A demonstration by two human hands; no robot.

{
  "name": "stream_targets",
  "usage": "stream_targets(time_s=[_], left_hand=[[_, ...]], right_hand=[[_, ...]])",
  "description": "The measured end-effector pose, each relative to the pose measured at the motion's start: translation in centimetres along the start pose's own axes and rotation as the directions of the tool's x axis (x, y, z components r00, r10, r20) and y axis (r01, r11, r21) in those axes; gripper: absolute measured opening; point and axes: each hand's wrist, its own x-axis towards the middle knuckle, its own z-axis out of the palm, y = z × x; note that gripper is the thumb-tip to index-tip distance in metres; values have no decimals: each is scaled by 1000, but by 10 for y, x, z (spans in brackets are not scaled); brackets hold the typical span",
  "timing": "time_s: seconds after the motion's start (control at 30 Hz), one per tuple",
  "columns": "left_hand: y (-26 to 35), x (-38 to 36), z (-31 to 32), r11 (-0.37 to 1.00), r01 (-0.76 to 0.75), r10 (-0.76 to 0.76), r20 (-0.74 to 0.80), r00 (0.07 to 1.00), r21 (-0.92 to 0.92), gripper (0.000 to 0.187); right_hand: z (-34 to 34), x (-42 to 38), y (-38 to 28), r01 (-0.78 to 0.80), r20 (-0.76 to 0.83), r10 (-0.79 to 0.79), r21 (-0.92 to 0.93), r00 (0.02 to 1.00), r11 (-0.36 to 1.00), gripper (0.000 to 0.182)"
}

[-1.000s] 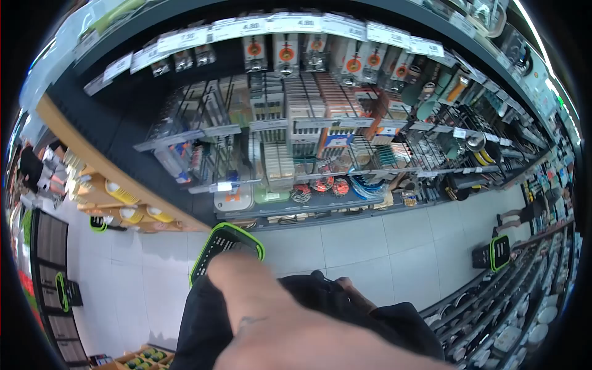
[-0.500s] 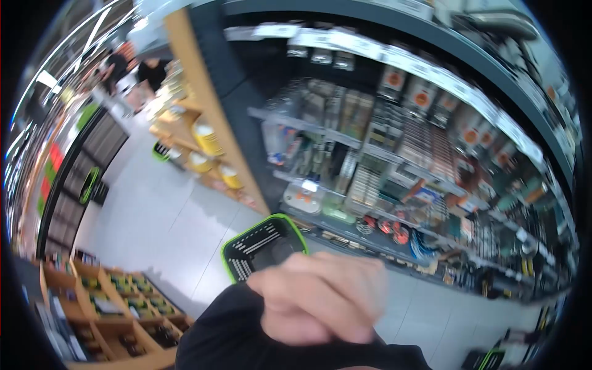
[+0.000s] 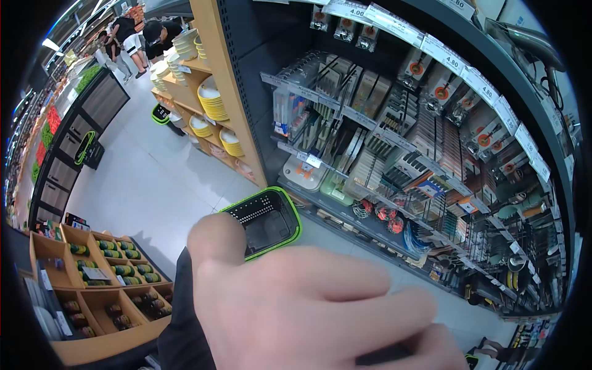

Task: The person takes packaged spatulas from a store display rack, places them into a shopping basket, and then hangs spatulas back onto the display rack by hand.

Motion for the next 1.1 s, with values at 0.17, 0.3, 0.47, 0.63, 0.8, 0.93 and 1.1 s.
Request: stream_targets(time_s=[0.17, 0.3, 0.47, 0.63, 0.8, 0.93, 1.1], left_hand=[[-5, -9, 13, 999, 35, -37, -47, 998, -40, 8], [-7, -11, 12, 995, 18, 20, 362, 932, -103, 8], [-7, -5, 3, 986, -52, 77, 160, 984, -159, 10], [-12, -7, -50, 779, 352, -253, 253, 934, -519, 16], [-49, -194, -41, 308, 945, -851, 413, 326, -112, 26], [24, -587, -101, 348, 889, -896, 383, 223, 296, 34], [26, -652, -106, 254, 638, -855, 478, -204, 727, 38]], right_hand=[[10, 1, 14, 268, 13, -275, -280, 961, 922, 30], [4, -14, 7, 233, 67, -225, -388, 972, 892, 32], [1, -52, 27, 146, 109, -105, -504, 988, 851, 34], [5, -44, 17, 78, 84, -37, -568, 996, 819, 37], [26, 23, 68, 187, 181, -79, -724, 980, 664, 40], [36, 38, 98, 141, 80, -119, -391, 990, 909, 34], [35, 24, 102, 103, 29, -99, -394, 995, 913, 37]])
